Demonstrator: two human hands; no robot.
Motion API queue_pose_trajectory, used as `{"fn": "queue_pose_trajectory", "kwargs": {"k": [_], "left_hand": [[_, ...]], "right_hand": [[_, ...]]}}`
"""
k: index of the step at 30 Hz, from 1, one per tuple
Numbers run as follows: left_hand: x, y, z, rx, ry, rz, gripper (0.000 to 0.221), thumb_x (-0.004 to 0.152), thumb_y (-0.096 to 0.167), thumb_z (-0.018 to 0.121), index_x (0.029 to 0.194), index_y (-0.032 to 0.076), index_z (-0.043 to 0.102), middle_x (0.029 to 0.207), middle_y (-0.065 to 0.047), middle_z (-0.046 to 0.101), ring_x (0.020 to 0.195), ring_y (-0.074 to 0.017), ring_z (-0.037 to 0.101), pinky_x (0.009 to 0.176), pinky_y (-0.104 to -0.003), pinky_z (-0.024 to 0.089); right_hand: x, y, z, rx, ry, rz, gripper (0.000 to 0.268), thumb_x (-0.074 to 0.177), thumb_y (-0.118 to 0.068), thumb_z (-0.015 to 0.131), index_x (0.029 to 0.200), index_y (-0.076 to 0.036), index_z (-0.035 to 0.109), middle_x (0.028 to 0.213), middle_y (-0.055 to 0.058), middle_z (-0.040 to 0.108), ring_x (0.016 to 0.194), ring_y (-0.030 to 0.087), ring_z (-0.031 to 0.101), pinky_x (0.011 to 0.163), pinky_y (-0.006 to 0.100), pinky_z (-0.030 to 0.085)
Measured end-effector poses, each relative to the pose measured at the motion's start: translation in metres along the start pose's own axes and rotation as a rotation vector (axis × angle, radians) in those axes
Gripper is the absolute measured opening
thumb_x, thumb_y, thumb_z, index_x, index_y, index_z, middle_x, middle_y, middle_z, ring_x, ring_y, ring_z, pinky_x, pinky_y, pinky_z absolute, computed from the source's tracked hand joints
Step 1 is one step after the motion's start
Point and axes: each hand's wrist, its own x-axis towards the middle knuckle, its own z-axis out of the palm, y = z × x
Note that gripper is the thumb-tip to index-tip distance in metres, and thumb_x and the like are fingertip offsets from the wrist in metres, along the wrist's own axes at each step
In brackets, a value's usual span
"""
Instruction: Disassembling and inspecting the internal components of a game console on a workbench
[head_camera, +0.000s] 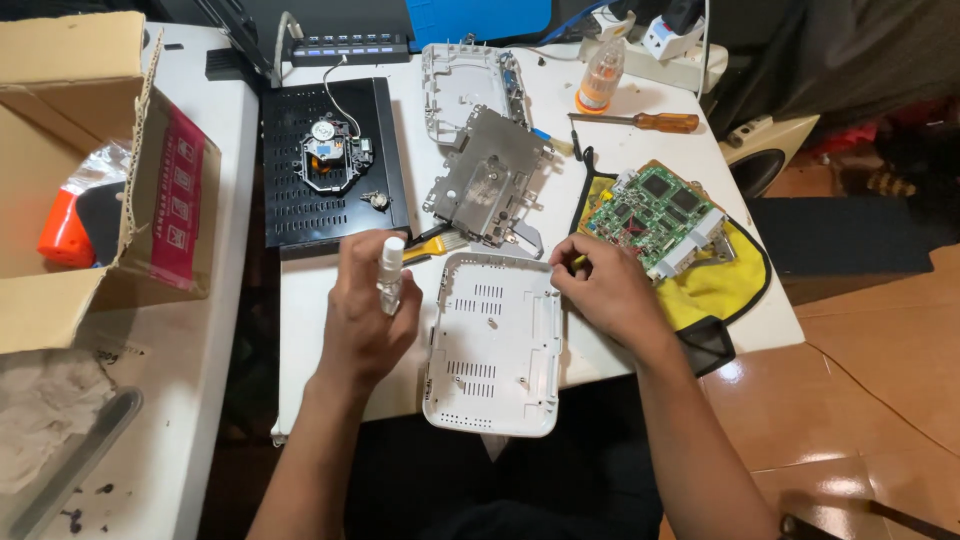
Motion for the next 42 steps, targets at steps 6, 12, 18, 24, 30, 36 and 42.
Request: {"fn": "queue_pose_trajectory", "kwargs": {"k": [6,12,18,24,30,36,42], "left_hand": [[0.048,0.033,0.005,0.086,-0.341,0.218,0.067,0.084,-0.007,0.065,0.144,0.022,0.057,0.092,-0.015,0.074,0.059,-0.0324,0.07,0.052,-0.038,0.056],[0.033,0.024,0.023,0.146,-0.346,0.325,0.068,0.077,-0.01,0.071,0.135,0.023,0.065,0.099,-0.014,0.071,0.066,-0.0336,0.072,0.06,-0.044,0.061],[0.025,0.003,0.022,0.295,-0.275,0.315,0.068,0.08,-0.006,0.069,0.139,0.028,0.063,0.094,-0.003,0.071,0.072,-0.0281,0.072,0.063,-0.04,0.06],[0.021,-0.001,0.029,-0.003,-0.405,0.045,0.072,0.076,-0.007,0.066,0.143,0.018,0.058,0.095,-0.015,0.076,0.075,-0.0382,0.074,0.064,-0.045,0.061],[0.034,0.024,0.013,-0.373,-0.378,-0.008,0.078,0.078,-0.003,0.062,0.152,0.015,0.047,0.11,-0.021,0.075,0.084,-0.0357,0.07,0.068,-0.045,0.057],[0.037,0.038,0.013,-0.413,-0.431,0.035,0.069,0.082,0.002,0.069,0.148,0.012,0.053,0.115,-0.03,0.073,0.089,-0.0447,0.072,0.078,-0.056,0.062],[0.036,0.043,0.016,-0.354,-0.485,0.136,0.057,0.083,0.0,0.07,0.139,0.009,0.064,0.111,-0.025,0.075,0.095,-0.0492,0.073,0.077,-0.059,0.061]], "right_hand": [[0.01,0.021,0.011,0.213,0.13,-0.04,0.011,0.091,-0.017,0.072,0.1,-0.013,0.076,0.085,0.011,0.076,0.08,0.025,0.071,0.079,0.037,0.057],[0.006,0.033,0.024,0.219,0.235,-0.15,0.007,0.094,-0.016,0.071,0.098,-0.017,0.076,0.077,0.006,0.074,0.07,0.018,0.069,0.069,0.033,0.057],[0.01,0.04,0.03,0.273,0.292,-0.173,0.008,0.092,-0.012,0.072,0.097,-0.015,0.077,0.076,0.005,0.074,0.069,0.015,0.067,0.068,0.03,0.056],[0.01,0.04,0.029,0.295,0.309,-0.193,0.009,0.093,-0.007,0.07,0.096,-0.013,0.077,0.074,0.006,0.073,0.062,0.014,0.059,0.058,0.029,0.05],[0.011,0.047,0.035,0.264,0.322,-0.264,0.005,0.09,-0.01,0.075,0.091,-0.014,0.077,0.075,0.004,0.073,0.062,0.013,0.062,0.057,0.025,0.05],[-0.002,0.005,0.02,0.323,0.29,-0.569,0.008,0.09,-0.015,0.079,0.097,-0.011,0.079,0.078,0.008,0.073,0.057,0.015,0.053,0.051,0.027,0.044],[0.013,0.012,0.047,0.656,0.043,-0.518,0.014,0.089,-0.017,0.08,0.099,-0.008,0.077,0.08,0.004,0.069,0.065,0.007,0.047,0.056,0.023,0.042]]}}
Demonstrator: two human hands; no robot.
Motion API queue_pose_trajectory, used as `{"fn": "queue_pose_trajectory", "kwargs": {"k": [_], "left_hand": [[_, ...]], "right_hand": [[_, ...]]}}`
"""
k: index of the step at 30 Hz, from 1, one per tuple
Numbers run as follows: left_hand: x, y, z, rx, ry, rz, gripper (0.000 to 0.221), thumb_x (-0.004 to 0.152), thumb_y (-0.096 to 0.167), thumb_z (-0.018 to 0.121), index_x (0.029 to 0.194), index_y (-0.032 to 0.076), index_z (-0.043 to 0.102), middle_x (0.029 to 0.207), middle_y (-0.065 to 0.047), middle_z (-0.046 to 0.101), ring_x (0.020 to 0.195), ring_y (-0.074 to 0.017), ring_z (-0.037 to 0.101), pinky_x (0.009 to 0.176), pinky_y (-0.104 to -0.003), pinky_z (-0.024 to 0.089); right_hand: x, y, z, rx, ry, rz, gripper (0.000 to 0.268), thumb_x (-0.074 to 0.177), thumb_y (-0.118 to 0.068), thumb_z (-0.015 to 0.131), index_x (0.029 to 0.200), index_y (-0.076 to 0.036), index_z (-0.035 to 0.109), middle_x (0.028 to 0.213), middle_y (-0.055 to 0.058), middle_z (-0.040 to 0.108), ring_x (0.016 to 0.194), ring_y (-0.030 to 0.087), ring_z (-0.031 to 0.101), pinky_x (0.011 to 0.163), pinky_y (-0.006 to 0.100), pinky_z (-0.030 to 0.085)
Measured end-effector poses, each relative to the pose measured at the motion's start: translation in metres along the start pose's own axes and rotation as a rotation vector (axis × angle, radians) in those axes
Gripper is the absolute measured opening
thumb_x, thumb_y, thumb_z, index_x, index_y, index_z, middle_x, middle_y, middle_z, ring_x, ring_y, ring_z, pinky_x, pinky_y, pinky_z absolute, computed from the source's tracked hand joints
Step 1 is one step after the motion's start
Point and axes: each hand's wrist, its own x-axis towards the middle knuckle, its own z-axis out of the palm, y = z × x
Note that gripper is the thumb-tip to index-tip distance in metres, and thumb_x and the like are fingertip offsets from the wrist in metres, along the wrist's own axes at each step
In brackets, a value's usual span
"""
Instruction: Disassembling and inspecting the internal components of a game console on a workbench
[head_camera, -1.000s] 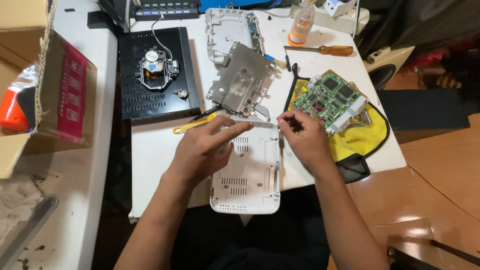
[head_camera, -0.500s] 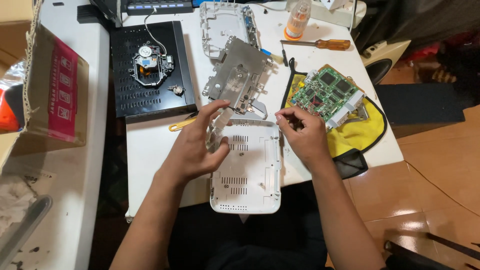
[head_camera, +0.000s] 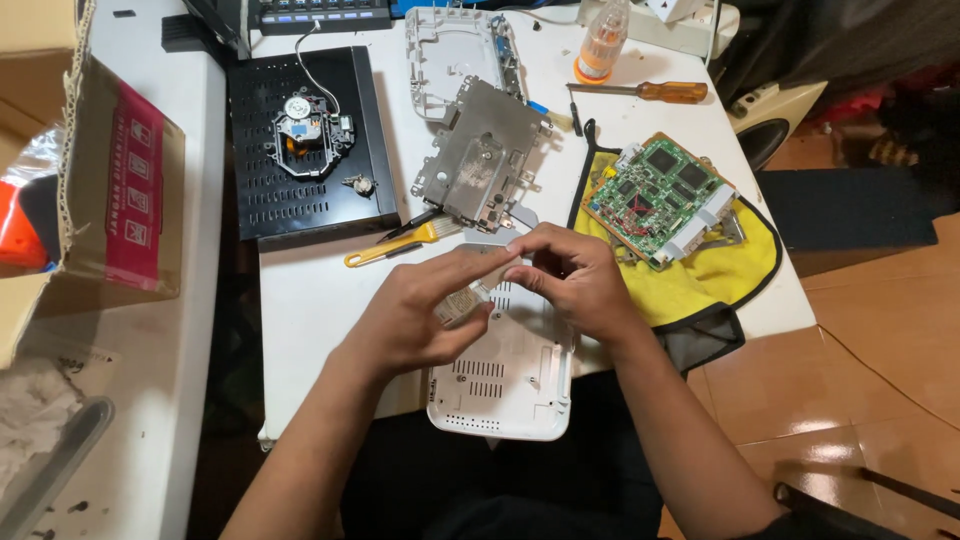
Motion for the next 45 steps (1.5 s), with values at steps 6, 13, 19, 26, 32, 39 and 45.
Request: {"fn": "queue_pose_trajectory", "kwargs": {"k": [6,13,19,26,32,39,45], "left_hand": [[0.001,0.003,-0.001,0.197,-0.087,0.0,0.061,0.085,0.003,0.063,0.145,0.013,0.058,0.106,-0.022,0.075,0.083,-0.043,0.074,0.072,-0.053,0.063],[-0.007,-0.016,-0.001,0.392,-0.089,-0.022,0.076,0.075,-0.01,0.069,0.145,0.015,0.056,0.094,-0.02,0.071,0.073,-0.0433,0.072,0.066,-0.053,0.061],[-0.009,-0.021,-0.006,0.475,-0.136,-0.14,0.08,0.076,-0.012,0.064,0.146,0.025,0.055,0.09,-0.012,0.065,0.065,-0.0365,0.067,0.061,-0.045,0.057],[-0.013,-0.026,-0.009,0.518,-0.149,-0.183,0.078,0.078,-0.012,0.063,0.145,0.028,0.054,0.09,-0.01,0.063,0.064,-0.0347,0.066,0.06,-0.043,0.055],[-0.018,-0.037,-0.005,0.577,-0.013,-0.079,0.076,0.079,-0.011,0.063,0.143,0.03,0.055,0.087,-0.006,0.06,0.061,-0.0311,0.064,0.059,-0.04,0.056],[-0.016,-0.035,0.001,0.626,0.069,-0.054,0.075,0.077,-0.012,0.064,0.142,0.026,0.055,0.088,-0.007,0.06,0.063,-0.0333,0.066,0.059,-0.044,0.058],[-0.018,-0.035,-0.003,0.723,0.094,-0.122,0.076,0.077,-0.009,0.069,0.142,0.029,0.058,0.092,-0.007,0.063,0.07,-0.0294,0.069,0.062,-0.039,0.059]], "right_hand": [[-0.005,-0.005,-0.016,-0.021,-0.034,0.013,0.021,0.09,-0.019,0.077,0.106,-0.006,0.077,0.087,0.009,0.071,0.069,0.011,0.053,0.063,0.027,0.046],[-0.018,-0.013,-0.04,-0.429,0.171,-0.046,0.012,0.099,-0.009,0.066,0.104,-0.007,0.077,0.082,0.009,0.071,0.071,0.02,0.063,0.068,0.032,0.05],[-0.021,-0.043,-0.037,-0.793,-0.038,0.234,0.017,0.092,-0.022,0.071,0.104,-0.011,0.078,0.078,0.015,0.075,0.072,0.038,0.072,0.067,0.046,0.057],[-0.019,-0.004,-0.033,-0.428,0.085,0.569,0.022,0.09,-0.018,0.068,0.11,-0.016,0.075,0.081,0.008,0.074,0.067,0.019,0.067,0.065,0.035,0.057],[-0.023,0.019,-0.022,0.136,0.269,0.506,0.027,0.096,-0.015,0.067,0.12,-0.005,0.07,0.095,0.009,0.066,0.08,0.011,0.066,0.072,0.027,0.06],[-0.029,0.017,-0.025,0.162,0.107,0.508,0.066,0.081,-0.006,0.08,0.141,0.002,0.054,0.123,0.02,0.068,0.085,0.012,0.068,0.073,0.024,0.061],[-0.02,0.007,-0.012,-0.278,0.071,0.623,0.046,0.087,-0.017,0.08,0.129,-0.003,0.068,0.099,0.014,0.074,0.069,0.01,0.063,0.062,0.025,0.056]]}}
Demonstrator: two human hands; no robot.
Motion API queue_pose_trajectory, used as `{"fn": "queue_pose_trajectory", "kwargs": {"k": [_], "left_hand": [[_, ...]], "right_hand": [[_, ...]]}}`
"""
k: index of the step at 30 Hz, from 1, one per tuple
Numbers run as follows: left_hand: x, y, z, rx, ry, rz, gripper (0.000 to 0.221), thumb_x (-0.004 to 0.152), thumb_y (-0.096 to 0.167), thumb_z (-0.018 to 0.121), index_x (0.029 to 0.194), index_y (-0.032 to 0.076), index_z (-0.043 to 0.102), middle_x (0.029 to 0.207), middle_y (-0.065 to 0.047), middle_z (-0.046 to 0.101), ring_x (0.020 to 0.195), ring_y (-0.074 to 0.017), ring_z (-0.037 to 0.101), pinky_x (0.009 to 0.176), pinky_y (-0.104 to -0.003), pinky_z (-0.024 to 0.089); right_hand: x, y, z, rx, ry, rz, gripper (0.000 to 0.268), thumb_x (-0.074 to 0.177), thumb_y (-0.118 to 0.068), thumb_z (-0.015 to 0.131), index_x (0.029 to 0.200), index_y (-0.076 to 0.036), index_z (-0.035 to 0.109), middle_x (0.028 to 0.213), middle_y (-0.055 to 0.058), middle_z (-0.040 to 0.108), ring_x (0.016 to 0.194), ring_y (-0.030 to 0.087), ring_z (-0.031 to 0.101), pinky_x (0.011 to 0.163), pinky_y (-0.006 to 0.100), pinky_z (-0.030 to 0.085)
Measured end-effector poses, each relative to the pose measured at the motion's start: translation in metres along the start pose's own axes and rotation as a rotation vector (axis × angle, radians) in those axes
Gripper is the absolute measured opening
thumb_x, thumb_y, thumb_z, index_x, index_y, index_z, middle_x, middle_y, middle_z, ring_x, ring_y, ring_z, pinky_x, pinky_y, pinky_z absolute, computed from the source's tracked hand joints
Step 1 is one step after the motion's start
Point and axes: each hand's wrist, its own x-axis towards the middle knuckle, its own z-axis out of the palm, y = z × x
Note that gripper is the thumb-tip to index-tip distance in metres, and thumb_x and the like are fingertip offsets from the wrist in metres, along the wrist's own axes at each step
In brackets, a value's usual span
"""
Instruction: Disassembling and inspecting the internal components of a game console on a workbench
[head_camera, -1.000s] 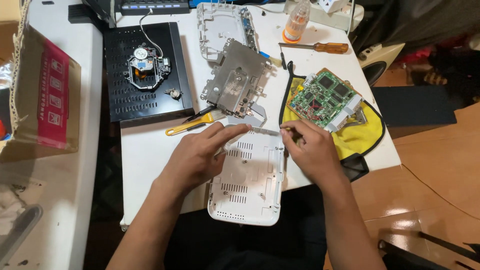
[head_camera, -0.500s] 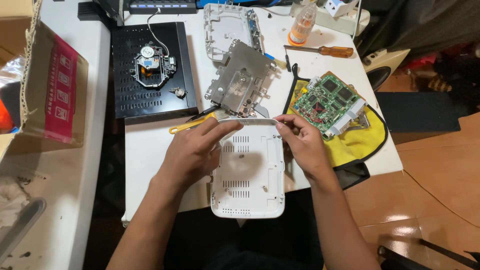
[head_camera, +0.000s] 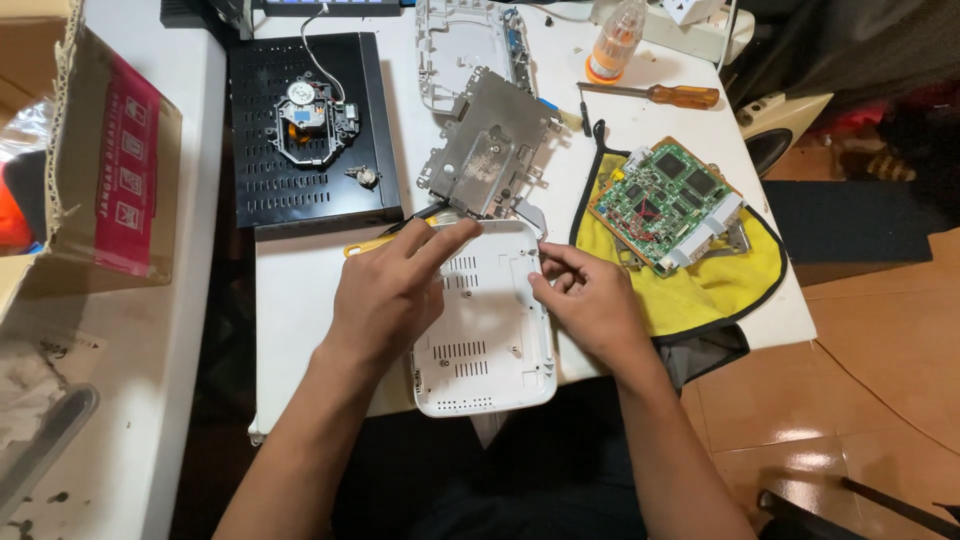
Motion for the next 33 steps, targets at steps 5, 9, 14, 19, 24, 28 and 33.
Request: {"fn": "queue_pose_trajectory", "kwargs": {"k": [5,9,14,19,24,28,33], "left_hand": [[0.002,0.002,-0.002,-0.019,-0.011,0.003,0.075,0.078,-0.009,0.067,0.142,0.029,0.057,0.091,-0.006,0.062,0.07,-0.0297,0.068,0.06,-0.039,0.058],[0.001,0.004,0.004,-0.112,0.013,0.054,0.077,0.079,-0.005,0.063,0.147,0.029,0.05,0.09,-0.008,0.058,0.067,-0.0379,0.065,0.058,-0.051,0.056],[0.004,0.015,0.004,-0.239,0.044,0.1,0.078,0.076,-0.009,0.063,0.146,0.023,0.051,0.095,-0.013,0.059,0.069,-0.0394,0.064,0.058,-0.051,0.057],[0.0,0.008,0.017,-0.143,0.156,0.099,0.079,0.074,-0.005,0.068,0.144,0.029,0.055,0.091,-0.005,0.057,0.069,-0.0318,0.062,0.059,-0.044,0.057],[-0.002,0.011,0.019,-0.056,0.224,0.036,0.076,0.073,-0.007,0.066,0.139,0.029,0.057,0.085,-0.001,0.054,0.067,-0.025,0.059,0.054,-0.037,0.056],[-0.002,0.008,0.024,-0.069,0.249,0.03,0.072,0.074,-0.011,0.066,0.135,0.026,0.058,0.086,-0.002,0.056,0.067,-0.0246,0.059,0.054,-0.035,0.056],[0.002,0.009,0.019,-0.147,0.244,-0.018,0.078,0.075,-0.014,0.068,0.142,0.024,0.053,0.088,-0.008,0.058,0.064,-0.0276,0.06,0.055,-0.039,0.055]], "right_hand": [[0.013,0.024,-0.005,0.255,-0.063,-0.033,0.052,0.085,-0.011,0.079,0.131,0.006,0.063,0.1,0.015,0.071,0.078,0.012,0.065,0.074,0.029,0.059],[0.003,0.012,-0.015,0.596,-0.075,-0.067,0.05,0.088,-0.011,0.07,0.136,0.0,0.06,0.109,0.011,0.069,0.094,0.014,0.067,0.085,0.031,0.057],[0.003,0.013,-0.019,0.748,-0.078,-0.044,0.047,0.096,-0.014,0.058,0.141,0.002,0.054,0.109,0.019,0.071,0.092,0.019,0.071,0.083,0.038,0.06],[0.001,0.014,-0.018,0.737,-0.055,-0.046,0.045,0.096,-0.013,0.06,0.138,0.002,0.058,0.104,0.02,0.073,0.091,0.021,0.072,0.083,0.04,0.061],[0.002,0.019,-0.016,0.752,-0.037,-0.056,0.042,0.096,-0.013,0.06,0.134,0.005,0.062,0.101,0.022,0.073,0.088,0.022,0.073,0.081,0.039,0.062],[0.0,0.014,-0.014,0.741,-0.046,-0.066,0.044,0.095,-0.014,0.06,0.135,0.005,0.061,0.101,0.022,0.073,0.088,0.021,0.072,0.082,0.04,0.062],[0.003,0.017,-0.015,0.751,-0.018,-0.075,0.047,0.094,-0.013,0.058,0.138,0.004,0.059,0.109,0.02,0.072,0.096,0.021,0.071,0.087,0.039,0.059]]}}
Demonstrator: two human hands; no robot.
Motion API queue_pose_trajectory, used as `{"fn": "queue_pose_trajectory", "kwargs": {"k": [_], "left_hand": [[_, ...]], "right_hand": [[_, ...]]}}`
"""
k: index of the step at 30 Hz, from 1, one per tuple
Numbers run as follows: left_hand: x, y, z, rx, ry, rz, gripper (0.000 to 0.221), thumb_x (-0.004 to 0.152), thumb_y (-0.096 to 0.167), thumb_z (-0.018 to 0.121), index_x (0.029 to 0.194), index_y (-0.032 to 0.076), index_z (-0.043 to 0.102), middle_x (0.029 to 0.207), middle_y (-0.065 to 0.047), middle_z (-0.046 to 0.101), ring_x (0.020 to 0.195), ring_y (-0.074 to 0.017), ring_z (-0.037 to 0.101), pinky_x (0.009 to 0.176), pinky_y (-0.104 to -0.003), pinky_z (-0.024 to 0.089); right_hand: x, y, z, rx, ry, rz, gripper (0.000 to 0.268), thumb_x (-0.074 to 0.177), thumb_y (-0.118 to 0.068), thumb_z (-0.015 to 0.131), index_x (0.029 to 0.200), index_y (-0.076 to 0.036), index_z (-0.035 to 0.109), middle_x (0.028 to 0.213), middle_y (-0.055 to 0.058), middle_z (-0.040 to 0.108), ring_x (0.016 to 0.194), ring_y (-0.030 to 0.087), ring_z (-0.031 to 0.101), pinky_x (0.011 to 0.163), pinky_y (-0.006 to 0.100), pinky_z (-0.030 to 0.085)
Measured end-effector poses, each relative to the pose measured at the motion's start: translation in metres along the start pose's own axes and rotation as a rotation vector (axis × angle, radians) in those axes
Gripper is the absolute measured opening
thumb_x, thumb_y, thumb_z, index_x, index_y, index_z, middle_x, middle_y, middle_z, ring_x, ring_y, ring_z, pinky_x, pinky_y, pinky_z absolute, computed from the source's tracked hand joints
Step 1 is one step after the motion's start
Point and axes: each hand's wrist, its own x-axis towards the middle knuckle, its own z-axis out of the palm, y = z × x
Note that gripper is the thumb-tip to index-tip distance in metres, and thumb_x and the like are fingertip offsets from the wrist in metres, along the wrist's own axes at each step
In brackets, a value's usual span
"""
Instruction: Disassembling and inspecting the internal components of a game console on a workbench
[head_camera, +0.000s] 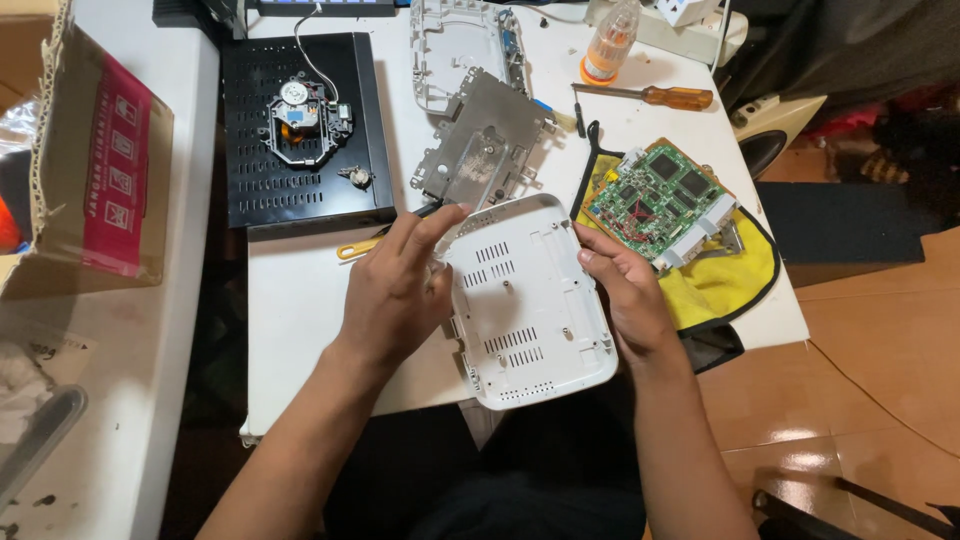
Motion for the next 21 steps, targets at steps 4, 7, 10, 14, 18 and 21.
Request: {"fn": "queue_pose_trajectory", "kwargs": {"k": [4,7,10,14,18,21], "left_hand": [[0.0,0.0,-0.001,-0.046,0.009,0.021,0.078,0.076,-0.014,0.066,0.142,0.025,0.052,0.087,-0.007,0.058,0.064,-0.0261,0.059,0.055,-0.038,0.055],[-0.002,-0.006,0.001,-0.054,0.025,-0.001,0.077,0.076,-0.017,0.066,0.142,0.02,0.051,0.087,-0.009,0.058,0.063,-0.0263,0.059,0.054,-0.037,0.054],[-0.003,-0.009,0.0,-0.057,0.079,0.01,0.076,0.077,-0.02,0.065,0.142,0.017,0.05,0.091,-0.012,0.061,0.067,-0.0285,0.062,0.056,-0.037,0.055],[-0.003,-0.011,0.0,-0.051,0.087,0.005,0.074,0.078,-0.022,0.068,0.139,0.015,0.05,0.091,-0.015,0.063,0.068,-0.0302,0.064,0.056,-0.036,0.055],[-0.001,-0.008,0.001,-0.077,-0.027,0.002,0.071,0.076,-0.018,0.063,0.139,0.015,0.054,0.086,-0.011,0.064,0.065,-0.0272,0.064,0.055,-0.037,0.056],[0.002,0.006,-0.008,-0.11,-0.178,0.06,0.073,0.074,-0.012,0.067,0.139,0.019,0.056,0.086,-0.012,0.062,0.067,-0.0362,0.064,0.06,-0.047,0.057]], "right_hand": [[0.003,0.001,-0.002,0.029,0.0,-0.001,0.05,0.093,-0.014,0.058,0.139,0.004,0.058,0.112,0.02,0.071,0.097,0.021,0.071,0.089,0.039,0.059],[0.0,-0.002,0.001,0.05,0.006,0.004,0.048,0.093,-0.012,0.057,0.138,0.005,0.058,0.111,0.022,0.071,0.098,0.023,0.071,0.089,0.041,0.059],[-0.001,0.0,0.001,0.04,0.002,-0.007,0.047,0.093,-0.012,0.057,0.137,0.004,0.06,0.11,0.02,0.072,0.097,0.022,0.071,0.089,0.039,0.059],[0.0,0.0,0.001,0.036,0.007,-0.012,0.047,0.093,-0.013,0.057,0.137,0.004,0.06,0.11,0.02,0.072,0.097,0.022,0.071,0.09,0.04,0.059],[-0.001,-0.002,0.002,0.043,0.021,-0.016,0.047,0.094,-0.014,0.057,0.137,0.004,0.059,0.112,0.02,0.071,0.1,0.023,0.071,0.092,0.04,0.058],[0.0,0.0,0.001,0.064,0.06,-0.052,0.045,0.096,-0.013,0.055,0.139,0.003,0.058,0.112,0.019,0.071,0.099,0.022,0.07,0.091,0.039,0.059]]}}
